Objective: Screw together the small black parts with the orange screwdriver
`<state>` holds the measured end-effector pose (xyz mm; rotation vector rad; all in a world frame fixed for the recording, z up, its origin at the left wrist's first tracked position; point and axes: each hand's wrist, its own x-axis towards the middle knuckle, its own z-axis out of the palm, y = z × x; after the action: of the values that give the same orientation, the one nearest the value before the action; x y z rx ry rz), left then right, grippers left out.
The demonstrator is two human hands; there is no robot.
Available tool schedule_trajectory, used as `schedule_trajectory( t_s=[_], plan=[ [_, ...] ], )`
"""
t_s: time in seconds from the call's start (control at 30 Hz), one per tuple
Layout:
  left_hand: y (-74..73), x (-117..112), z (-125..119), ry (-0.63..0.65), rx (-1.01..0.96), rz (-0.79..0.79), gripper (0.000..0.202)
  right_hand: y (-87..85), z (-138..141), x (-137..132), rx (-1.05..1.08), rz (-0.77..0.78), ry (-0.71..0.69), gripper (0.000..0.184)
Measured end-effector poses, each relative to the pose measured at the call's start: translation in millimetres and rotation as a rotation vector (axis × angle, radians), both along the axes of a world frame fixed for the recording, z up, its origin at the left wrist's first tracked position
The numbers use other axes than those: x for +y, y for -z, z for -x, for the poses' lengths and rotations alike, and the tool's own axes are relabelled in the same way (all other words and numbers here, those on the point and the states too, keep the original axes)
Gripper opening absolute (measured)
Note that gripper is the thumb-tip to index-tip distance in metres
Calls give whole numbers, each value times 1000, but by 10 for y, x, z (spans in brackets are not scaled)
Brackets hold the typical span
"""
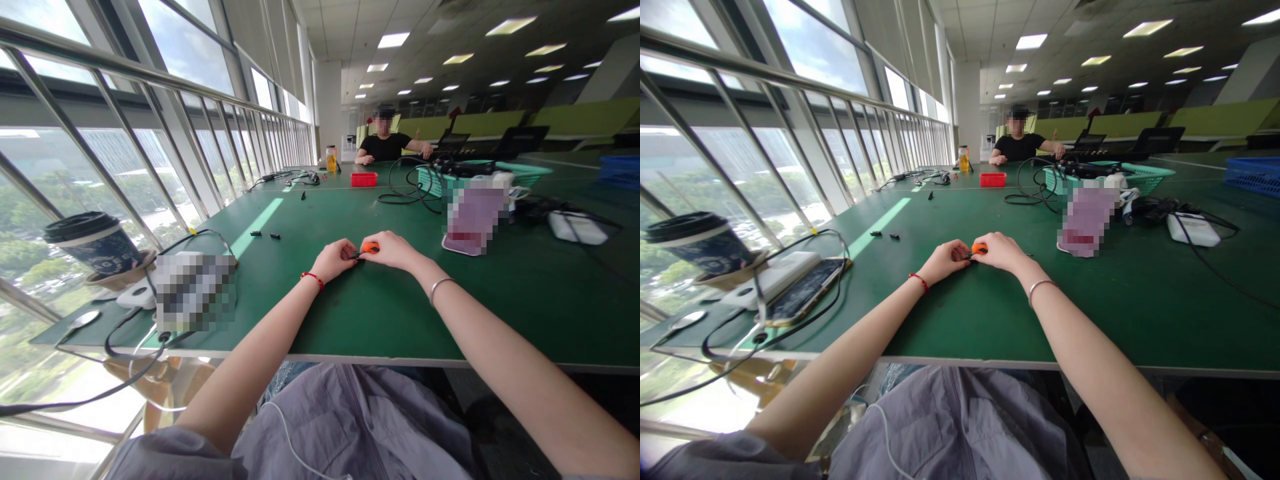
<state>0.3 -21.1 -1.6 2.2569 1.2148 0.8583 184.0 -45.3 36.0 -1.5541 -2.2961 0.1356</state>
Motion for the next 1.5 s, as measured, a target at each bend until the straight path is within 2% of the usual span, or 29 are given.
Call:
schedule_trajectory(
  t_s=[0.17,0.27,0.47,0.57,0.67,0.77,0.9,1.07,1.17,1.27,1.37,1.5],
  plan=[
    [-41,-47,7,-100,129,-65,14,-53,-26,-29,20,54,-44,21],
    [-63,-74,4,-124,174,-100,14,-44,-11,-33,4,125,-68,21],
    [-221,-143,73,-110,240,-261,31,-11,31,-23,-17,157,-59,25],
    [-320,-177,135,-91,272,-293,23,-11,35,-26,-23,172,-63,24],
    [-365,-193,166,-1,351,-246,17,-11,40,-30,-31,185,-68,22],
    [-359,-190,167,63,403,-200,18,-13,61,-37,-42,189,-62,19],
    [-333,-182,161,87,401,-158,19,-24,93,-48,-47,191,-71,18],
    [-318,-177,169,106,332,-81,19,-8,-13,6,79,171,-114,23],
    [-300,-163,169,115,307,-60,24,38,-152,75,53,78,33,22],
    [-260,-138,158,114,283,-54,24,80,-250,123,3,90,99,23],
    [-212,-112,145,119,257,-52,21,82,-254,127,35,107,74,24],
    [-160,-81,134,125,204,-21,20,46,-151,78,125,164,-50,24]
  ],
)
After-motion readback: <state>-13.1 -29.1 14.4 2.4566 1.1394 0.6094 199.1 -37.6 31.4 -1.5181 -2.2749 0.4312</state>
